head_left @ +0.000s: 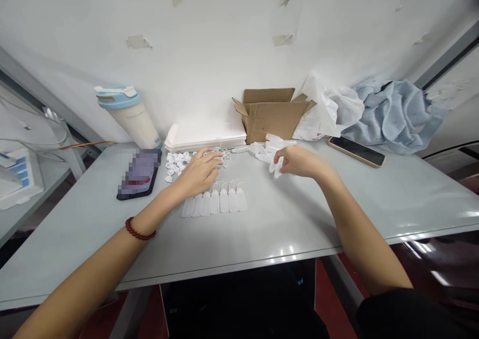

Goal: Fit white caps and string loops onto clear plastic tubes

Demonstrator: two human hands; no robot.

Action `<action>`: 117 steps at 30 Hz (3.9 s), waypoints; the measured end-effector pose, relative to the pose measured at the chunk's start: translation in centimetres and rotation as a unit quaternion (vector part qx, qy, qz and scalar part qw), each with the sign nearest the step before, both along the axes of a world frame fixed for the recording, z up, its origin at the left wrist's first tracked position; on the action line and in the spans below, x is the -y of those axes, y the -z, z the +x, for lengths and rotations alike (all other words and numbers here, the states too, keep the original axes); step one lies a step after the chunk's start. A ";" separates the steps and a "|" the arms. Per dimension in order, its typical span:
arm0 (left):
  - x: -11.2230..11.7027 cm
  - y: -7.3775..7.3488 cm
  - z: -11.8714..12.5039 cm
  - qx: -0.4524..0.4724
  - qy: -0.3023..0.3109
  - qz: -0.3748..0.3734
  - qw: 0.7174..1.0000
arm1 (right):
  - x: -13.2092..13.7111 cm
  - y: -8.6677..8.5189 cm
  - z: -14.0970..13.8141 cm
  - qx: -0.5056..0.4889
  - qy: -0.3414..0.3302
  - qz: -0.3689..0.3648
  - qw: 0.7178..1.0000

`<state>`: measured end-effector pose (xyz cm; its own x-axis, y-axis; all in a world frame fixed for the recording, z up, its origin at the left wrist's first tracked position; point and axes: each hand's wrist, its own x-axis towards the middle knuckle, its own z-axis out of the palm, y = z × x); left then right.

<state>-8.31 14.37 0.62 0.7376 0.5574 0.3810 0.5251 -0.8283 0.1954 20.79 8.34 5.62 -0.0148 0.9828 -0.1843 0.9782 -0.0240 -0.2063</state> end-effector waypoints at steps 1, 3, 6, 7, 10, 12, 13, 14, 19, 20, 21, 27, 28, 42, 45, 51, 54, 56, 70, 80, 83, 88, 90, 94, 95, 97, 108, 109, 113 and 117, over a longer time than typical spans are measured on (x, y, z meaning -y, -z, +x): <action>-0.4 -0.2 0.3 -0.011 0.006 0.004 1.000 | 0.0 0.0 -0.1 -0.001 -0.006 -0.014 1.000; -1.1 -0.6 1.2 -0.038 0.013 0.008 0.999 | 0.1 0.0 -0.4 0.000 -0.015 -0.036 0.999; -2.2 -1.2 2.8 -0.068 -0.020 0.012 0.997 | 0.1 0.0 -0.4 0.011 -0.014 -0.050 0.999; -2.6 -1.4 3.5 -0.076 -0.048 0.012 0.996 | 0.1 0.0 -0.4 0.016 -0.012 -0.050 0.999; -3.6 -1.7 5.4 -0.130 -0.114 0.010 0.985 | 0.0 0.0 -0.2 0.023 -0.011 -0.052 0.998; -4.2 -1.8 6.3 -0.170 -0.137 0.007 0.976 | 0.0 0.0 -0.2 0.019 -0.014 -0.060 0.998; -4.3 -1.7 6.7 -0.183 -0.147 0.006 0.972 | 0.0 0.0 -0.2 0.016 -0.015 -0.062 0.998; -4.5 -1.7 6.9 -0.190 -0.155 0.004 0.969 | 0.0 0.0 -0.3 0.015 -0.015 -0.064 0.998; -4.7 -1.5 7.2 -0.178 -0.175 -0.010 0.968 | 0.3 -0.1 -1.0 0.033 -0.015 -0.049 0.998; -4.7 -1.4 7.1 -0.172 -0.176 -0.012 0.969 | 0.4 -0.2 -1.1 0.042 -0.017 -0.046 0.998; -4.8 -1.4 7.1 -0.165 -0.177 -0.014 0.970 | 0.4 -0.2 -1.3 0.051 -0.020 -0.043 0.998; -5.0 -1.6 6.4 -0.048 -0.194 -0.018 0.980 | 0.4 0.0 -2.0 0.081 -0.026 -0.036 0.996; -5.1 -1.7 6.3 -0.011 -0.198 -0.026 0.980 | 0.4 0.0 -2.0 0.087 -0.025 -0.032 0.995; 2.9 -3.9 2.0 0.292 -0.207 -0.396 0.846 | 0.9 1.4 -4.1 -0.183 -0.153 0.207 0.949; 4.6 -3.2 1.7 0.325 -0.173 -0.448 0.815 | 1.6 2.0 -5.7 -0.212 -0.189 0.215 0.935; 5.8 -2.5 2.1 0.374 -0.124 -0.470 0.790 | 2.2 3.0 -7.1 -0.202 -0.214 0.229 0.928; 6.1 -2.4 2.3 0.374 -0.119 -0.480 0.785 | 2.2 3.2 -7.2 -0.208 -0.213 0.239 0.924; 6.2 -2.4 2.4 0.378 -0.129 -0.477 0.783 | 2.2 3.3 -7.3 -0.200 -0.214 0.247 0.924; 6.1 -2.2 2.3 0.402 -0.143 -0.470 0.773 | 2.8 3.2 -7.7 -0.168 -0.237 0.268 0.919; 6.4 -2.5 2.3 0.381 -0.117 -0.408 0.822 | 3.2 3.1 -7.9 -0.194 -0.240 0.255 0.916; 6.7 -2.7 2.2 0.366 -0.106 -0.380 0.843 | 3.3 2.8 -7.9 -0.205 -0.239 0.240 0.918; 6.9 -2.7 2.2 0.352 -0.091 -0.356 0.861 | 3.2 2.8 -7.9 -0.217 -0.239 0.235 0.917; 6.9 -2.7 2.2 0.346 -0.104 -0.350 0.864 | 3.2 2.9 -7.9 -0.214 -0.243 0.232 0.917; 6.9 -2.5 2.3 0.335 -0.124 -0.346 0.868 | 3.1 3.1 -7.9 -0.213 -0.246 0.241 0.914; 6.9 -2.4 2.3 0.333 -0.126 -0.345 0.868 | 3.1 3.2 -7.9 -0.211 -0.244 0.250 0.913; 6.8 -2.3 2.3 0.333 -0.132 -0.345 0.867 | 3.1 3.4 -7.9 -0.205 -0.238 0.271 0.910; 6.6 -2.7 2.2 0.322 -0.134 -0.366 0.863 | 3.4 3.9 -8.4 -0.105 -0.260 0.332 0.901; 6.6 -2.7 2.2 0.323 -0.132 -0.373 0.860 | 3.4 4.0 -8.4 -0.106 -0.261 0.330 0.901; 6.6 -2.5 2.3 0.350 -0.123 -0.388 0.844 | 3.4 4.0 -8.5 -0.153 -0.245 0.326 0.900; 6.7 -2.2 2.4 0.361 -0.112 -0.364 0.851 | 3.5 3.4 -8.5 -0.302 -0.190 0.279 0.892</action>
<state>-5.96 7.66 2.84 0.3013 0.9359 0.1826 0.1791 -0.2437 0.9532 12.26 4.80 2.25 -0.2972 0.8221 0.4856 0.6009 0.5563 -0.5740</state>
